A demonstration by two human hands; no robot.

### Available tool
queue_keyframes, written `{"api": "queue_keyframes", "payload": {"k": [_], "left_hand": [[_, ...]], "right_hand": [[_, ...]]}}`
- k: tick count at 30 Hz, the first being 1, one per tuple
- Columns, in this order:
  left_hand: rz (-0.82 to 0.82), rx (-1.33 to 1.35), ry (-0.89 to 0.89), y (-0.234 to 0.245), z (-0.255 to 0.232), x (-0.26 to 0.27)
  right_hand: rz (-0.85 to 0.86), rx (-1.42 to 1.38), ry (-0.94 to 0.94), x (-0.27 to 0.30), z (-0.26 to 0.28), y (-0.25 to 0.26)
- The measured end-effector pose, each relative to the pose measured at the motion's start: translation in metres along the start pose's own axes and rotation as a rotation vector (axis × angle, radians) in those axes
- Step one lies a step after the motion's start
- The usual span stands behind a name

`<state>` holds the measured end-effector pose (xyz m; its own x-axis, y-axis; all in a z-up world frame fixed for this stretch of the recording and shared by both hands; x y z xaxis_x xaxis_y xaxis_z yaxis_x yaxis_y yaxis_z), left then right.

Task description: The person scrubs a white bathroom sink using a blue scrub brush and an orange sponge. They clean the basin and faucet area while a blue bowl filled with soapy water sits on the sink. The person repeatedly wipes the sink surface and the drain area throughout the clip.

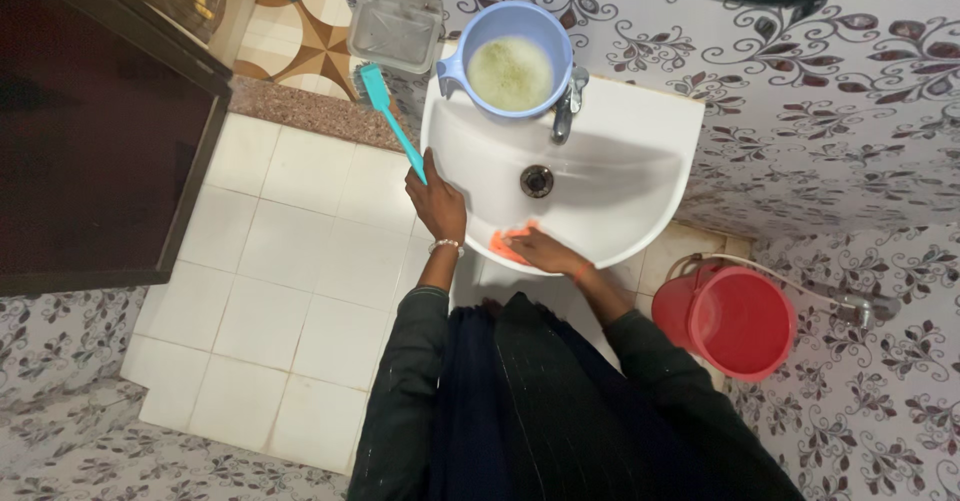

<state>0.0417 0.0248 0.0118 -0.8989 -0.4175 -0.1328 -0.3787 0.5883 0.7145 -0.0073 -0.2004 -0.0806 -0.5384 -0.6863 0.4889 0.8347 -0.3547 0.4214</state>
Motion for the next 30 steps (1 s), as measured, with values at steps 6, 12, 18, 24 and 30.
{"api": "queue_keyframes", "payload": {"k": [6,12,18,24,30], "left_hand": [[-0.003,0.000,-0.009,-0.002,0.002,0.000],[0.009,0.017,0.011,-0.003,0.004,-0.001],[0.014,0.032,0.008,-0.002,0.004,0.001],[0.017,0.040,0.006,-0.001,0.004,0.001],[0.016,0.056,0.008,-0.001,0.004,-0.001]], "right_hand": [[-0.173,-0.170,0.137,-0.007,0.066,-0.001],[-0.057,-0.106,-0.001,-0.011,0.039,0.005],[-0.163,0.255,-0.085,0.005,-0.037,0.019],[-0.128,0.384,-0.536,-0.005,-0.047,0.022],[-0.209,0.185,0.025,-0.033,0.027,0.003]]}}
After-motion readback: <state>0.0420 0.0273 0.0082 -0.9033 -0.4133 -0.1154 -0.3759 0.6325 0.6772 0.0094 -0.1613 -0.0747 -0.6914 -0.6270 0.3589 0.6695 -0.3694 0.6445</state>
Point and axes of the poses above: each hand's wrist, its own x-axis away from the middle knuckle, its own y-axis out of the back of the hand, z = x × y, the point moved 5 cm from there along -x, towards the middle knuckle, and after that the axes turned 10 degrees about z, right-handed, at the moved point
